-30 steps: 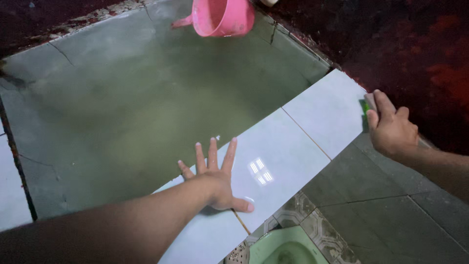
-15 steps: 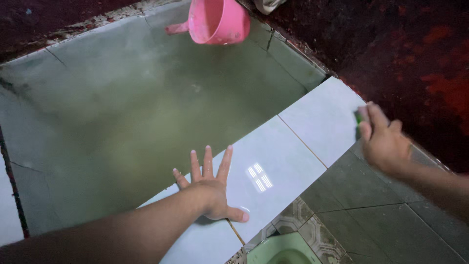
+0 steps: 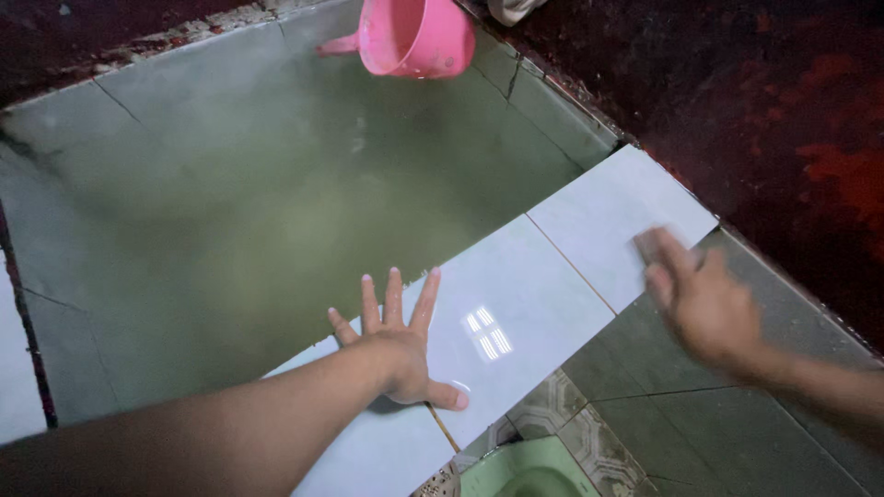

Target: The person scrubs white tiles along the edge of a water-filled basin using a green brush. They repeatedly wet the brush in the basin and scrub the tiles. The person also moves a blue basket containing toiletries aside and then returns it to the edge of the basin.

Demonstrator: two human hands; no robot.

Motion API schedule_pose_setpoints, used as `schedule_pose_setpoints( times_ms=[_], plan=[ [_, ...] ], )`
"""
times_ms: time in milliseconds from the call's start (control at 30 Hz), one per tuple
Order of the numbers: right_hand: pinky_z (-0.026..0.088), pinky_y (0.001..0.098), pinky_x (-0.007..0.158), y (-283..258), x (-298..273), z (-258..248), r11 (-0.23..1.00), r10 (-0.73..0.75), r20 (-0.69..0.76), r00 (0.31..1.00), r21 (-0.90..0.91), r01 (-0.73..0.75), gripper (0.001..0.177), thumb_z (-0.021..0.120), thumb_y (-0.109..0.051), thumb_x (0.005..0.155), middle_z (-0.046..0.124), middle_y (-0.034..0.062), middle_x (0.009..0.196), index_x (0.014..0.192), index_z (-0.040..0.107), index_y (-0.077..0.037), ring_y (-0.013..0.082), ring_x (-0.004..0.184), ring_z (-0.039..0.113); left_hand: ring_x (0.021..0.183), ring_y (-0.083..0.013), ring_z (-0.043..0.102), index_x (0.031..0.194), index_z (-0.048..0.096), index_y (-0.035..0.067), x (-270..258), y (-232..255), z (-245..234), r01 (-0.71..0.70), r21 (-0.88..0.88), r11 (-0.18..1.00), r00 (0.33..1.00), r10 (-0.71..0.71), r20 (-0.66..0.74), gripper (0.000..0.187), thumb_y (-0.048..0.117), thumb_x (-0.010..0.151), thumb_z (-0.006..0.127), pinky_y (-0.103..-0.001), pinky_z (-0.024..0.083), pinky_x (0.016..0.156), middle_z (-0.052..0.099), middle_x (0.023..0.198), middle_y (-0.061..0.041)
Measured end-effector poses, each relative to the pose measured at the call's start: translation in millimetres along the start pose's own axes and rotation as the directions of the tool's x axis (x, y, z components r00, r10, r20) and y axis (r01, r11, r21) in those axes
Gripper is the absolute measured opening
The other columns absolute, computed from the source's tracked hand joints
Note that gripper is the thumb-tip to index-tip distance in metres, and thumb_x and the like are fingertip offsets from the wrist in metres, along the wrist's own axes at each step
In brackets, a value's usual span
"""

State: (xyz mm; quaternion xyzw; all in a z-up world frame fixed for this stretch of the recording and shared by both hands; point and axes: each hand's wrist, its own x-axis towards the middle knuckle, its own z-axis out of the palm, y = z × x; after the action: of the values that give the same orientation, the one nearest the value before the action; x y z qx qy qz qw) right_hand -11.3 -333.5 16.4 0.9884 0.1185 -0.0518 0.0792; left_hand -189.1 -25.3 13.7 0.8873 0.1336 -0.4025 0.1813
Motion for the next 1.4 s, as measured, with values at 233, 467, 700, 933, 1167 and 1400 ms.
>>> schedule_pose_setpoints(
  times_ms=[233,467,700,933,1167,1400],
  plan=[
    [0.065,0.0457,0.066,0.3,33.4,-9.3,0.997,0.013,-0.003,1.0,-0.078,-0.013,0.057,0.037,-0.05,0.106,0.053,0.0272,0.126,0.162,0.025,-0.046,0.0375,0.088,0.072,0.151,-0.0507,-0.033,0.155,-0.04,0.032,0.3,-0.8,-0.3,-0.005,-0.001,1.0,1.0,0.005,0.009,0.16,0.079,0.062,0.082,-0.081,-0.002,0.114,-0.033,0.167,-0.021],
    [0.055,0.0584,0.088,-88.5,42.7,2.2,0.983,-0.101,-0.157,0.982,0.139,0.123,0.046,0.047,-0.047,0.104,0.056,0.026,0.126,0.149,0.043,-0.04,0.0468,0.098,0.067,0.152,-0.0486,-0.03,0.156,-0.038,0.033,-2.3,-0.3,2.1,-0.006,-0.025,1.0,0.999,0.006,-0.038,0.161,0.078,0.06,0.083,-0.08,-0.002,0.115,-0.029,0.169,-0.02],
    [0.056,0.0569,0.088,-115.2,31.2,-27.1,0.965,-0.189,-0.036,0.981,0.177,0.193,0.056,0.04,-0.05,0.103,0.055,0.0264,0.122,0.158,0.027,-0.046,0.0482,0.097,0.067,0.153,-0.047,-0.028,0.157,-0.035,0.035,0.3,-3.9,8.7,-0.041,-0.043,0.998,0.995,0.037,-0.089,0.16,0.078,0.059,0.083,-0.079,-0.001,0.116,-0.027,0.17,-0.018],
    [0.053,0.0595,0.085,-164.0,-26.2,-4.5,0.936,-0.104,-0.178,0.979,0.316,0.157,0.054,0.046,-0.045,0.102,0.053,0.0296,0.123,0.154,0.034,-0.038,0.0502,0.095,0.066,0.153,-0.0414,-0.032,0.159,-0.028,0.023,-7.7,-19.1,32.2,-0.066,-0.066,0.996,0.964,0.047,-0.262,0.162,0.085,0.056,0.081,-0.073,-0.008,0.117,-0.032,0.168,-0.017],
    [0.056,0.0546,0.075,-194.5,-154.7,14.5,0.835,-0.468,-0.02,0.883,0.318,0.45,0.056,0.05,-0.048,0.096,0.058,0.0206,0.114,0.15,0.034,-0.046,0.0423,0.09,0.068,0.154,-0.0387,-0.033,0.161,-0.027,0.025,-75.0,-63.1,72.5,0.102,-0.048,0.994,0.983,-0.108,-0.148,0.16,0.085,0.057,0.08,-0.079,-0.008,0.115,-0.034,0.17,-0.012],
    [0.061,0.0549,0.078,-158.5,-139.3,-16.7,0.959,-0.005,0.027,1.0,0.284,-0.003,0.059,0.036,-0.052,0.105,0.054,0.0246,0.121,0.162,0.021,-0.044,0.0411,0.093,0.069,0.155,-0.0372,-0.031,0.163,-0.02,0.027,-118.2,-85.8,107.2,0.158,-0.086,0.984,0.974,-0.169,-0.152,0.142,0.079,0.071,0.075,-0.081,-0.003,0.115,-0.032,0.17,-0.007]
  ],
)
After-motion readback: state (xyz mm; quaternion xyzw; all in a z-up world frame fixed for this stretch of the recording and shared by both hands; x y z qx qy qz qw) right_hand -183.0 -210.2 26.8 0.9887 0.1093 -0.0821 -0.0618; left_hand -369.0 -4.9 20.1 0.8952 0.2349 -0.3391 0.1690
